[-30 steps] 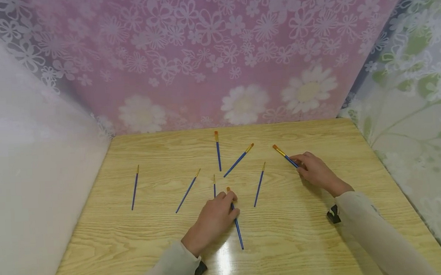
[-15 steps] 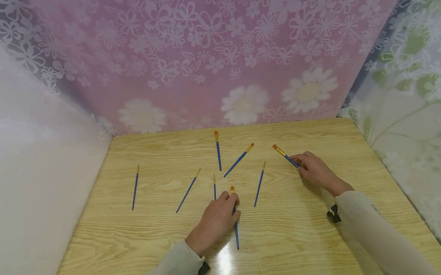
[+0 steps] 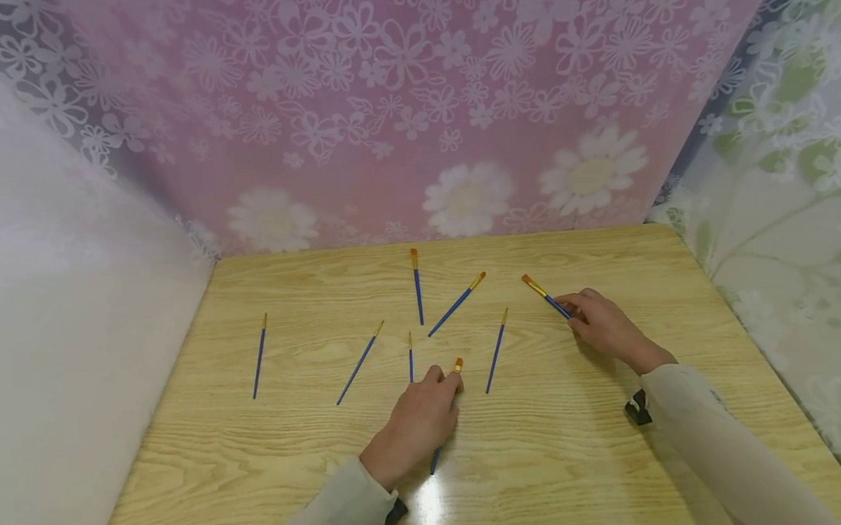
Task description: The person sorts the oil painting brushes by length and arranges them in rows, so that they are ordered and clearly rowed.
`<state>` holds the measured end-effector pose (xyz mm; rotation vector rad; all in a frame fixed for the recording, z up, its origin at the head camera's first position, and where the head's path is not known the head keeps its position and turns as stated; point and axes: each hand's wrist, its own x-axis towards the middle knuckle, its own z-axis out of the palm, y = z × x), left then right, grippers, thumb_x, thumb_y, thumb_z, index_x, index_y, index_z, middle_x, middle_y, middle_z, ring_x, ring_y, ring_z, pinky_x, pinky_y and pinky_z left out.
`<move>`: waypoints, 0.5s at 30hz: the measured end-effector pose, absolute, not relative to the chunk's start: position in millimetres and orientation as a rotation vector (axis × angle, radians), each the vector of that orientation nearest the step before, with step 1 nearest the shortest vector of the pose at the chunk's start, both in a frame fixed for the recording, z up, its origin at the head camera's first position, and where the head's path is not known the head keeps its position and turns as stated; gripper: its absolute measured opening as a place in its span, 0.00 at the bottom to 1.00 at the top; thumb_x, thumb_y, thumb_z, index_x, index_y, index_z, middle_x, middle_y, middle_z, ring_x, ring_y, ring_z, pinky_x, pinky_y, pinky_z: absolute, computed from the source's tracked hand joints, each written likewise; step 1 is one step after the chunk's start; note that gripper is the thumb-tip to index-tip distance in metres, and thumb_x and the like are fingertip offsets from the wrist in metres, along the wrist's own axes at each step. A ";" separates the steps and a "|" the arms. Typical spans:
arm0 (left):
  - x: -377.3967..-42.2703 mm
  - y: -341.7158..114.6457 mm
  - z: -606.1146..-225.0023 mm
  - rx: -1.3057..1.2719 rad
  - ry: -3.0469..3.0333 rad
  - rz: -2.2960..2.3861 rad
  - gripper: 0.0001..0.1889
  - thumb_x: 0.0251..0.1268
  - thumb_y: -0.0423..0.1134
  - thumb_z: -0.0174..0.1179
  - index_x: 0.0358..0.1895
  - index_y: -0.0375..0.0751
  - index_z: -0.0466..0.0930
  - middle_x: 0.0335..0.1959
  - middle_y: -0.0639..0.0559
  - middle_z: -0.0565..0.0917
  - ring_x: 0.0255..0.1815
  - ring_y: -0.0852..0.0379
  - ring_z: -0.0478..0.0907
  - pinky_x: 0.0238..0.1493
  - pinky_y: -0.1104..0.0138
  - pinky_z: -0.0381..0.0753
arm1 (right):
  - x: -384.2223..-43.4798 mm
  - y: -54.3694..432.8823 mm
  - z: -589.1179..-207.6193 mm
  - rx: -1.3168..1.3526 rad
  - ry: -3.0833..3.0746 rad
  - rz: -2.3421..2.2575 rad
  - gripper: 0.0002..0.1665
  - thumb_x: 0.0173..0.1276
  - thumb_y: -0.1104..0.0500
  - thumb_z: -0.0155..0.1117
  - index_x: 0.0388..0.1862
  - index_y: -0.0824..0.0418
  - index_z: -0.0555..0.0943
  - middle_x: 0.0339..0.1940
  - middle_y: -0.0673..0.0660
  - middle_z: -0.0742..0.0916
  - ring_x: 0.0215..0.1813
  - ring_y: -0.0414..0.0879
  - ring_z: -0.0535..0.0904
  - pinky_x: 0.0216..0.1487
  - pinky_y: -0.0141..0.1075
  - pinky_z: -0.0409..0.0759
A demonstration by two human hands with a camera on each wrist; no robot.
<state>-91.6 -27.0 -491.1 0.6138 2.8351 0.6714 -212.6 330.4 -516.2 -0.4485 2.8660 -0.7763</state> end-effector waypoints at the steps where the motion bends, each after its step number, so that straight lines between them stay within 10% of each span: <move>1: -91.0 -26.6 -491.2 0.624 2.847 0.662 0.09 0.76 0.30 0.65 0.54 0.41 0.85 0.44 0.47 0.80 0.22 0.59 0.67 0.23 0.70 0.71 | -212.9 330.8 -517.0 -0.450 2.865 -0.777 0.27 0.81 0.69 0.60 0.76 0.68 0.76 0.54 0.66 0.82 0.44 0.49 0.81 0.43 0.43 0.79; 15: -95.6 -19.1 -506.2 0.509 2.898 0.593 0.17 0.68 0.28 0.64 0.58 0.35 0.78 0.40 0.43 0.82 0.23 0.55 0.72 0.21 0.65 0.73 | -214.5 331.1 -519.9 -0.464 2.883 -0.783 0.27 0.81 0.69 0.62 0.76 0.69 0.76 0.54 0.68 0.82 0.45 0.51 0.81 0.44 0.44 0.80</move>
